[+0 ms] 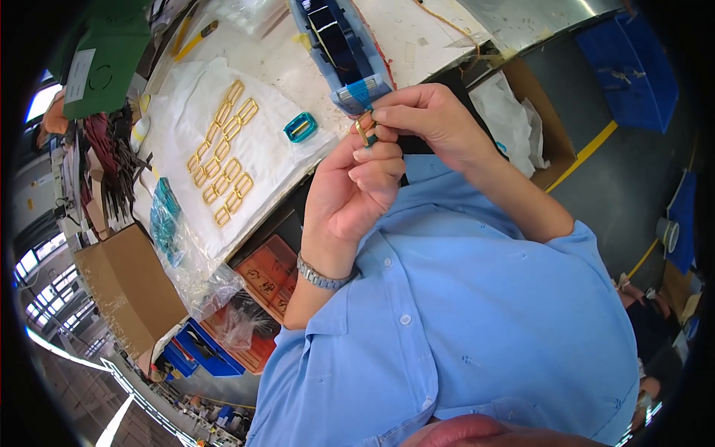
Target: Wrapping gold-colored hardware buckles with blue protective tape at a workbench.
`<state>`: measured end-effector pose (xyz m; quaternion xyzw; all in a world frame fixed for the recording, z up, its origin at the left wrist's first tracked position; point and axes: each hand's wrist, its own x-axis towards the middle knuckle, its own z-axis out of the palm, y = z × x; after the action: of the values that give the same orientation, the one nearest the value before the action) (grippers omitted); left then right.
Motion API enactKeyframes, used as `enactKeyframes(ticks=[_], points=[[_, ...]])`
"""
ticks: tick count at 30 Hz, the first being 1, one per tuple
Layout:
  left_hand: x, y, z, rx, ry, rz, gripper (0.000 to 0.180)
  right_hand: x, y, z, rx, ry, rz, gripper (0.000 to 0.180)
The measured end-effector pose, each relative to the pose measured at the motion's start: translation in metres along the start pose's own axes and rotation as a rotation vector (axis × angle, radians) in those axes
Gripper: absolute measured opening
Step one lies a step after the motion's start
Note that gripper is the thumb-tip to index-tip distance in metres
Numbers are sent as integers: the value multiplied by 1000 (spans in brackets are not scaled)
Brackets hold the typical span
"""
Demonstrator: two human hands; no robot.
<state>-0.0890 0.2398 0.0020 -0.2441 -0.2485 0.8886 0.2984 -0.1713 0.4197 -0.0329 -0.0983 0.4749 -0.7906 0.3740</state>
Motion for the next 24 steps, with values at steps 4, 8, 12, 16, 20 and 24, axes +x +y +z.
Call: enactKeyframes(ticks=[4,8,12,16,20,24], points=[[-5,-6,2,367,88,181,24,-5,6,11,155,118,35,27],[-19,-34,1,1436,278,738,26,-11,8,23,294,127,-7,30],[-8,-48,-10,1800,225,1315,24,-18,5,32,343,107,-26,32],[2,-29,-24,2040,226,1510,20,-21,9,35,454,72,16,28],[-1,-29,-23,2153,227,1615,16,-30,8,43,585,47,59,25],[-12,-51,-7,2040,259,1368,10,-49,3,52,704,110,261,24]])
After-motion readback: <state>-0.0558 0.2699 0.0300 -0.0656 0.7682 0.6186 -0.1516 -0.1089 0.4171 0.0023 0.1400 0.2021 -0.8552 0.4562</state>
